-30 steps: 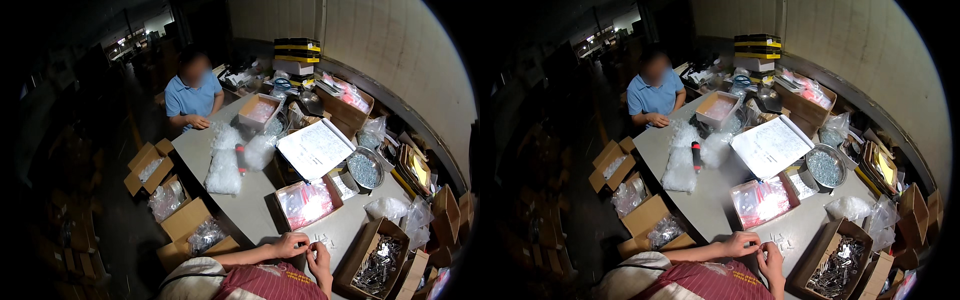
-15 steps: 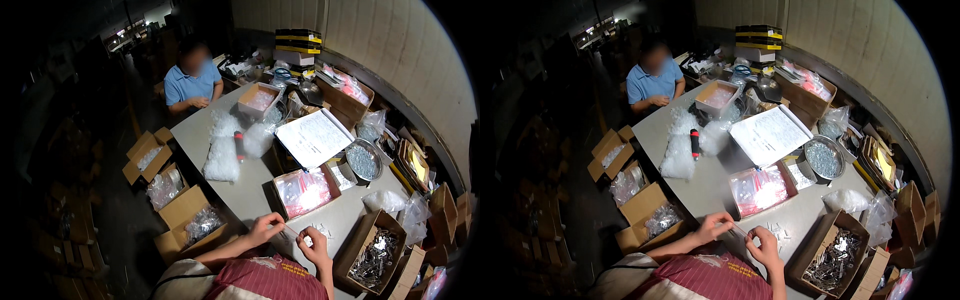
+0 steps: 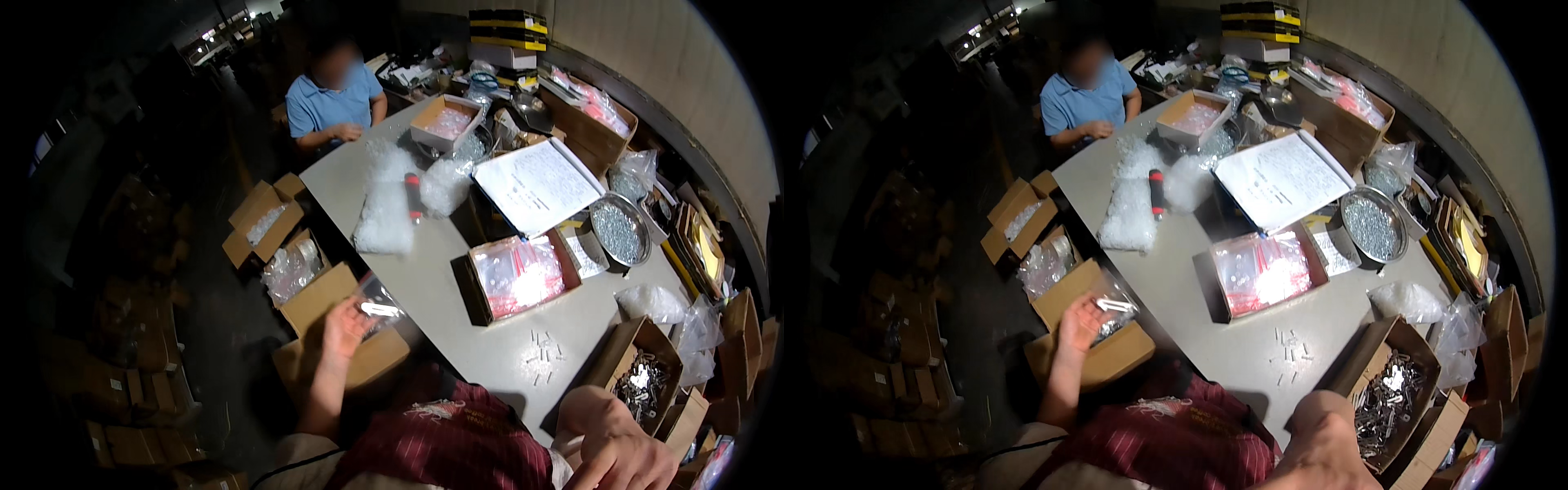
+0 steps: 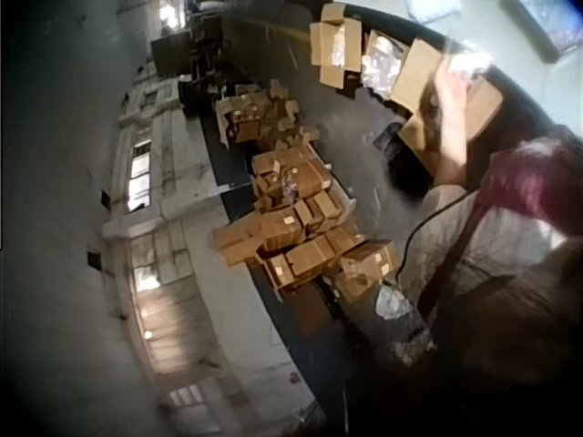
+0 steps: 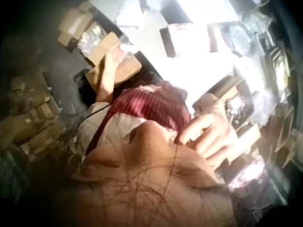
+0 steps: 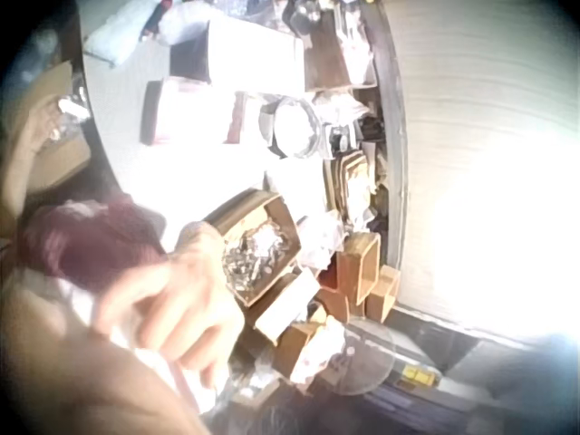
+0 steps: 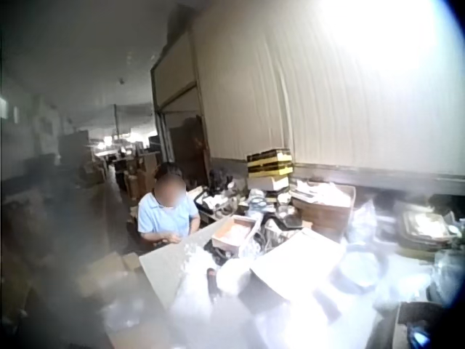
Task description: The person sorts small metal fasteners from a cardboard box into a plastic bag. They pick up individual fasteners, place them into the bag, and occasionally adjust the bag or box. A second person is visible across the table also handling items.
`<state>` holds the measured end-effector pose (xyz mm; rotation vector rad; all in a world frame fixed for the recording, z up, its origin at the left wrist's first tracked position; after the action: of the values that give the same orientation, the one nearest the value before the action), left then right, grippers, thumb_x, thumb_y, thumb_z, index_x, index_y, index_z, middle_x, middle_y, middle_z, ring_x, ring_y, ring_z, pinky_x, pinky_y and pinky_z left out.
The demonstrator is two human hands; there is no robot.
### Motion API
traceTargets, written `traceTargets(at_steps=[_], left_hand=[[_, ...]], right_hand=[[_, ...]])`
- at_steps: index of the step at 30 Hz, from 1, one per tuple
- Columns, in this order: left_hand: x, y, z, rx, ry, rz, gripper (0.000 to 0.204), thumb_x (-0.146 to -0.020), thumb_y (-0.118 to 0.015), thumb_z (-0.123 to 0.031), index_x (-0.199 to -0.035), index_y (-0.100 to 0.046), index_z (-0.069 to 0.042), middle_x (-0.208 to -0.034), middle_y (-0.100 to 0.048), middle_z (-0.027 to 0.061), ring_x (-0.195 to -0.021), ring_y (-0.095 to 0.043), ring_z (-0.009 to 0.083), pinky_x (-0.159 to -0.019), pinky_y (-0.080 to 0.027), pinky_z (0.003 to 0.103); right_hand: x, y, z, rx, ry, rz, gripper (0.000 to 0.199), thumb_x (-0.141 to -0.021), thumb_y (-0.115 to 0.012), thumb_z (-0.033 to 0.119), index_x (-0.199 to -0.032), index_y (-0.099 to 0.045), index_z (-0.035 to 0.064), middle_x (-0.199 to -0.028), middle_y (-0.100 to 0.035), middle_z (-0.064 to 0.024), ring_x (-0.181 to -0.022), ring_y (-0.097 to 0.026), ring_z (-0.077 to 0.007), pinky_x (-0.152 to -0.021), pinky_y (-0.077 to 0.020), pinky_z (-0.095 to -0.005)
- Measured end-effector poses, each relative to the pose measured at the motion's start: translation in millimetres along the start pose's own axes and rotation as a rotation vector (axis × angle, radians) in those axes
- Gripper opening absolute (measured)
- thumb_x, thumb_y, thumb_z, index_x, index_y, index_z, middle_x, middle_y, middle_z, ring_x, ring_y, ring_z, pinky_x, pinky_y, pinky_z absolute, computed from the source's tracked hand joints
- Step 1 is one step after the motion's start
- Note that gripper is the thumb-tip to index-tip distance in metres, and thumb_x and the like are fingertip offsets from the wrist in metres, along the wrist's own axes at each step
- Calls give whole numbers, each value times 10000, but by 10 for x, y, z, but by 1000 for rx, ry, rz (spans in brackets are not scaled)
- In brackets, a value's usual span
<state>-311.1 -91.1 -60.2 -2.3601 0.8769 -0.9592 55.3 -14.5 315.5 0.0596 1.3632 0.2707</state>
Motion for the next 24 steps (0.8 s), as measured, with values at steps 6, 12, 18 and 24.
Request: traceTargets(at_steps=[6, 12, 18, 24], left_hand=[[17, 29, -220, 130, -41, 139, 185, -1019, -526, -182, -1042, -598, -13, -1147, -665, 158, -1186, -610, 347, -1070, -483, 558], [142, -125, -238, 117, -44, 112, 146, -1021, -518, -140, -1060, -545, -2, -1053, -611, 123, -1105, -602, 299, -1088, -481, 584], [98, -216, -232, 71, -33, 117, 121, -1008, -545, -131, -1062, -553, -23, -1048, -620, 117, -1083, -613, 286, -1086, -482, 572], [75, -111, -364, -207, -246, 70, 115, -1005, -579, -132, -1078, -598, -45, -1056, -659, 107, -1071, -633, 237, -977, -523, 438]], right_hand=[[-74, -32, -69, -176, -68, -145, 469, -1006, -590, 191, -545, -566, 108, -556, -520, -26, -536, -532, -141, -809, -598, -478], [-48, 26, -88, -341, -90, -250, 515, -986, -559, 148, -485, -440, 136, -517, -483, -19, -497, -501, -127, -751, -613, -488], [25, 7, -6, -303, -25, -243, 516, -980, -569, 163, -481, -442, 138, -499, -457, 1, -484, -494, -119, -730, -619, -487], [154, -3, 23, -255, -73, -336, 507, -956, -614, 128, -482, -434, 152, -488, -440, 8, -467, -459, -120, -758, -634, -489]])
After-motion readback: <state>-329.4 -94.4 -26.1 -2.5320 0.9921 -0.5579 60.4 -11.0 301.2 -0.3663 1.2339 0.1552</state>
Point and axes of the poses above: each hand's wrist, its own x-axis away from the middle knuckle, its own y-axis out of the back of the hand, z = x × y, the point moved 7 cm from there along -x, towards the middle knuckle
